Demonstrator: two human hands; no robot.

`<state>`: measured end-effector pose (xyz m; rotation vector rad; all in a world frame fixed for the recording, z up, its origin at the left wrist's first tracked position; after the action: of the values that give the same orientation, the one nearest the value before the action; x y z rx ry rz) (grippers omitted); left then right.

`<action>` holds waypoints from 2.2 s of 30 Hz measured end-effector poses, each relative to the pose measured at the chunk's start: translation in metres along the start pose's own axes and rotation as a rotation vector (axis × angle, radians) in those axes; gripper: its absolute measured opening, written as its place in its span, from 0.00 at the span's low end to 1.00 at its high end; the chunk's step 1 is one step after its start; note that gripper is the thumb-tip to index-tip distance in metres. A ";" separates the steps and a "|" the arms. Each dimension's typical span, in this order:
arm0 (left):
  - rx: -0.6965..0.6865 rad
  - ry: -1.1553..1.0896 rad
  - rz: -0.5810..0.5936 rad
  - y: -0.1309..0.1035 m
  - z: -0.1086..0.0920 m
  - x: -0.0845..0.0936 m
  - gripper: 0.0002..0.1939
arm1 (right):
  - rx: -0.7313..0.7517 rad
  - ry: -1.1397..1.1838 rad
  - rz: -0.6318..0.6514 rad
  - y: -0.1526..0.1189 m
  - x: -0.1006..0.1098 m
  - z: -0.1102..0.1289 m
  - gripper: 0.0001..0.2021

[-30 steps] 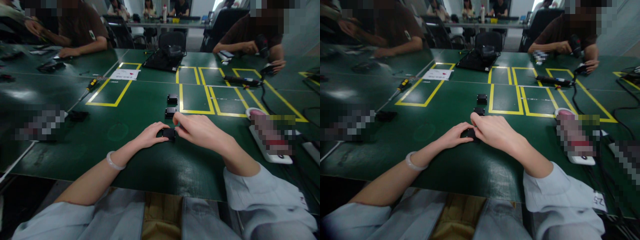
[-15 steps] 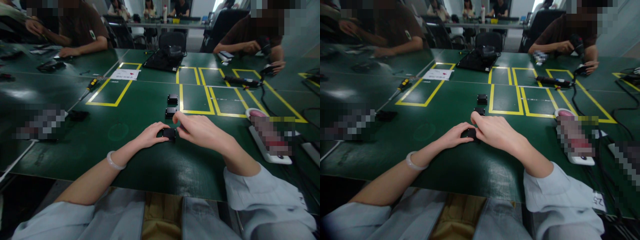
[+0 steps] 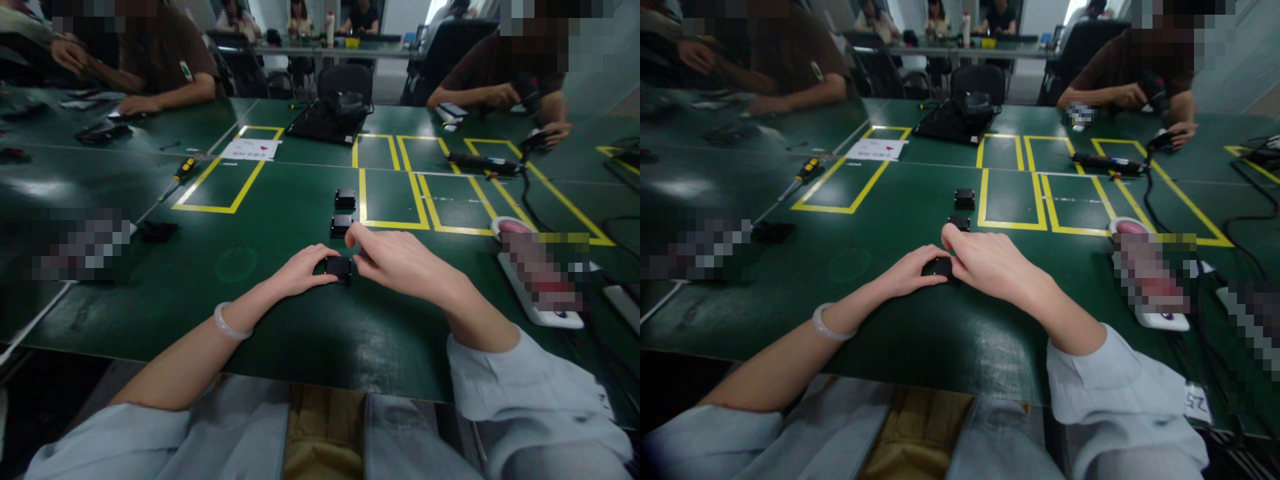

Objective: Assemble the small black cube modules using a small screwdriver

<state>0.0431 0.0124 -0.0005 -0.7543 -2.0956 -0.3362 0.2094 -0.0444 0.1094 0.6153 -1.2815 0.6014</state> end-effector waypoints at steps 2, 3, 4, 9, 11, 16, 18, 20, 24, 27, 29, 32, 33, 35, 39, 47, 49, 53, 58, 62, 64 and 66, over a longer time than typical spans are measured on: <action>0.008 0.005 0.004 0.000 0.000 0.000 0.20 | -0.003 0.005 -0.008 0.000 0.001 0.001 0.10; 0.012 0.007 0.003 0.000 0.000 0.000 0.20 | -0.009 0.001 -0.008 0.000 0.002 0.002 0.10; 0.014 0.008 0.003 0.000 0.000 0.000 0.20 | -0.018 -0.006 -0.006 0.001 0.002 0.002 0.10; 0.018 0.004 0.011 -0.001 -0.001 0.001 0.20 | -0.051 -0.066 0.032 0.003 0.000 -0.001 0.12; 0.022 0.000 0.014 0.000 -0.001 0.000 0.21 | -0.045 -0.062 0.033 0.002 0.000 -0.002 0.11; 0.017 0.000 0.002 0.000 0.001 0.000 0.21 | -0.020 -0.025 -0.003 0.000 0.002 0.001 0.11; 0.012 0.002 0.000 0.000 0.001 0.000 0.21 | -0.013 -0.020 -0.015 0.000 0.002 0.002 0.11; 0.007 0.000 0.003 0.000 0.000 0.000 0.20 | -0.021 -0.026 -0.015 0.000 0.002 0.002 0.11; 0.011 0.006 0.009 0.000 -0.001 0.000 0.20 | -0.058 -0.085 0.028 0.002 0.000 -0.001 0.13; 0.014 0.006 0.010 0.000 -0.001 0.000 0.21 | -0.050 -0.082 0.019 0.002 0.000 -0.002 0.11; 0.015 0.001 0.016 0.000 -0.001 0.000 0.21 | -0.033 -0.054 -0.009 0.002 0.001 -0.001 0.11; 0.016 0.002 0.018 0.000 -0.001 0.000 0.21 | -0.023 -0.032 -0.027 0.001 0.002 0.000 0.11; 0.014 0.002 0.015 0.000 -0.001 0.000 0.20 | -0.025 -0.030 -0.025 0.001 0.002 0.000 0.10; 0.010 0.002 0.007 0.000 -0.001 0.000 0.20 | -0.035 -0.039 -0.011 0.001 0.001 0.000 0.11; 0.017 0.009 0.013 0.000 0.000 0.000 0.20 | -0.074 -0.098 0.032 0.003 0.000 -0.003 0.13; 0.012 0.002 0.019 0.000 -0.002 0.001 0.21 | -0.013 -0.019 -0.034 0.000 0.001 -0.002 0.10; 0.009 0.003 0.014 0.000 -0.001 0.000 0.21 | -0.025 -0.021 -0.035 0.000 0.001 -0.002 0.10; 0.007 -0.001 0.007 0.000 0.000 -0.001 0.20 | -0.066 -0.080 0.003 0.002 -0.001 -0.003 0.13; 0.006 -0.002 0.004 0.000 0.000 -0.001 0.21 | -0.024 -0.064 -0.006 0.002 -0.003 -0.004 0.10; 0.010 0.001 0.007 0.000 0.000 0.000 0.21 | -0.023 -0.036 -0.032 0.001 0.000 -0.001 0.11; 0.011 0.000 0.008 0.001 0.000 0.000 0.21 | -0.039 -0.037 -0.025 0.002 0.001 0.001 0.11; 0.009 0.002 0.010 0.001 0.000 -0.001 0.21 | -0.050 -0.061 0.000 0.003 0.000 0.001 0.13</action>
<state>0.0437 0.0129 -0.0012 -0.7592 -2.0897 -0.3220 0.2070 -0.0430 0.1102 0.5965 -1.3493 0.5524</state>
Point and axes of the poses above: each hand's wrist, its own y-axis towards the middle knuckle, its own x-axis out of the back of the hand, z = x × y, the point moved 4 cm from there along y, towards the middle knuckle, and after that the axes turned 15 degrees about x, right-handed, at the moved point
